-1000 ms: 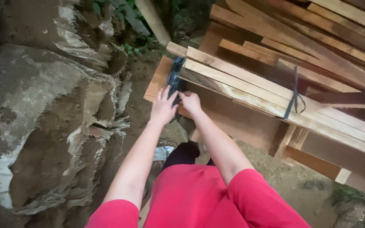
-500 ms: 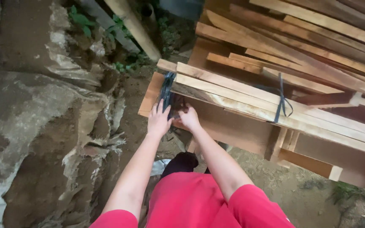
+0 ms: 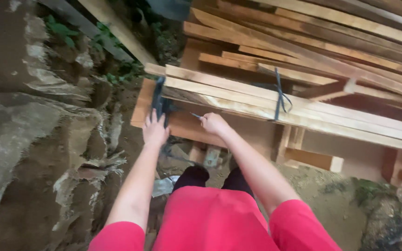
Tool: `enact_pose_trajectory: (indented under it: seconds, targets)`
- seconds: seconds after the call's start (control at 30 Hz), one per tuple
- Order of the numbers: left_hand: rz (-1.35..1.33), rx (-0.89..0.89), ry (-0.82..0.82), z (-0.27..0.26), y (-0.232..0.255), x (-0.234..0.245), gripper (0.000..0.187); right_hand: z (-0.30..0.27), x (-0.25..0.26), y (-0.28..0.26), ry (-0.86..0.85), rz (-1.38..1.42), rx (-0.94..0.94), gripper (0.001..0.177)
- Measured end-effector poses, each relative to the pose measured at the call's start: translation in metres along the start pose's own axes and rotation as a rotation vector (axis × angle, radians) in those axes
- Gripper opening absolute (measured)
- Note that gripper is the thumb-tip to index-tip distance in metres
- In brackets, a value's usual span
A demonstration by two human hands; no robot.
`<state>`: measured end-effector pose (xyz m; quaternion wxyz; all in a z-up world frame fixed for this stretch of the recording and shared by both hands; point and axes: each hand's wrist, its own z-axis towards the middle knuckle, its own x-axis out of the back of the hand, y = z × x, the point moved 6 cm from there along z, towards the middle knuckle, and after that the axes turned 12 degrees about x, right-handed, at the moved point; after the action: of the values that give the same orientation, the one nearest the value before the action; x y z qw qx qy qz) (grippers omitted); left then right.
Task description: Bundling wooden slats together using black rubber straps and arranging them on a workbench.
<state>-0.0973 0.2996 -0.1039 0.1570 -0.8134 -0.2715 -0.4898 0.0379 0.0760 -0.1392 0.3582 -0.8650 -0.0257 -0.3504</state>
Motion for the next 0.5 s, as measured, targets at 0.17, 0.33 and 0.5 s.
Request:
enact_pose_trajectory:
  seconds: [0.17, 0.33, 0.5]
  targets:
    - [-0.095, 0.117, 0.069, -0.004, 0.015, 0.001, 0.053, -0.085, 0.119, -0.055, -0.252, -0.206, -0.070, 0.032]
    - [-0.148, 0.135, 0.292, -0.028, 0.075, 0.019, 0.040, -0.115, 0.192, 0.005, -0.266, -0.416, -0.017, 0.039]
    - [-0.460, -0.094, 0.519, -0.085, 0.201, 0.083, 0.028, -0.172, 0.273, 0.089, -0.178, -0.408, 0.076, 0.041]
